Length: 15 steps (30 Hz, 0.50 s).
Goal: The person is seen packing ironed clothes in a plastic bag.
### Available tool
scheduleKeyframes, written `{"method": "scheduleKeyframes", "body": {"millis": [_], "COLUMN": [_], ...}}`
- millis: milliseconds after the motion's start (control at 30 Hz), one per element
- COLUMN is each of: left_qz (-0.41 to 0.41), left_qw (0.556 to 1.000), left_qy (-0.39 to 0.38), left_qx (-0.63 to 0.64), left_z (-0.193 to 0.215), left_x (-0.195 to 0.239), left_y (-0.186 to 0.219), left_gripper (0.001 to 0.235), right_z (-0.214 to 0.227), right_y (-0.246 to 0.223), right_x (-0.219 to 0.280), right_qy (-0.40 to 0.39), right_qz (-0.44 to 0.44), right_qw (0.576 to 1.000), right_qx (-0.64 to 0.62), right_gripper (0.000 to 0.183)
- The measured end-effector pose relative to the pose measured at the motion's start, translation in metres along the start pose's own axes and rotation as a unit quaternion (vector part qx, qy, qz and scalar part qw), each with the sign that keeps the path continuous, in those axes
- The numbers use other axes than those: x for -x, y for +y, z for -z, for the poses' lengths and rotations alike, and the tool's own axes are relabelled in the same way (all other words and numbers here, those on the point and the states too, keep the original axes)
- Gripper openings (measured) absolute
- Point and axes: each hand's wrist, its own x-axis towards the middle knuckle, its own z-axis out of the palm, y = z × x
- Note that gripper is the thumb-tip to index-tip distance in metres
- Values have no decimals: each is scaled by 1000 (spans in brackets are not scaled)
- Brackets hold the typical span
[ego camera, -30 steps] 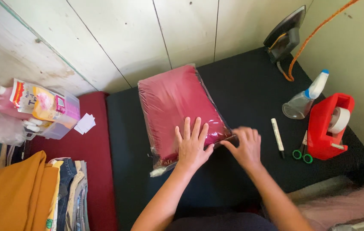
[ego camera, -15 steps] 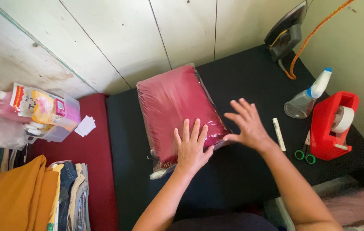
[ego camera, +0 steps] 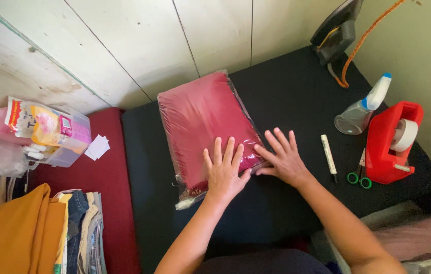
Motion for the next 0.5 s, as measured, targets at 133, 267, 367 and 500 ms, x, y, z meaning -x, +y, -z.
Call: {"method": "scheduleKeyframes", "body": {"millis": [133,267,367,500], "left_qz": [-2,-6,-6,-3], "left_qw": [1000,1000,1000,1000], "left_qy": [1,-4,-10,-1], "left_qx": [-3,-3,-14,-10], "left_z": [1,-1,0,0], "left_x": [0,2,0,1], "left_y": [-1,0,0,0], "left_gripper": [79,79,80,80], "right_z": [-3,-6,-8,1], "right_y": [8,13,19,16], "right_x": [11,9,9,10], "right_qy": [-15,26,31,13], "right_qz": [24,-14,-31,-29], "right_qw": [999,1000,999,999], "right_qx": [15,-2,1,9], "right_gripper": [92,98,99,99]}}
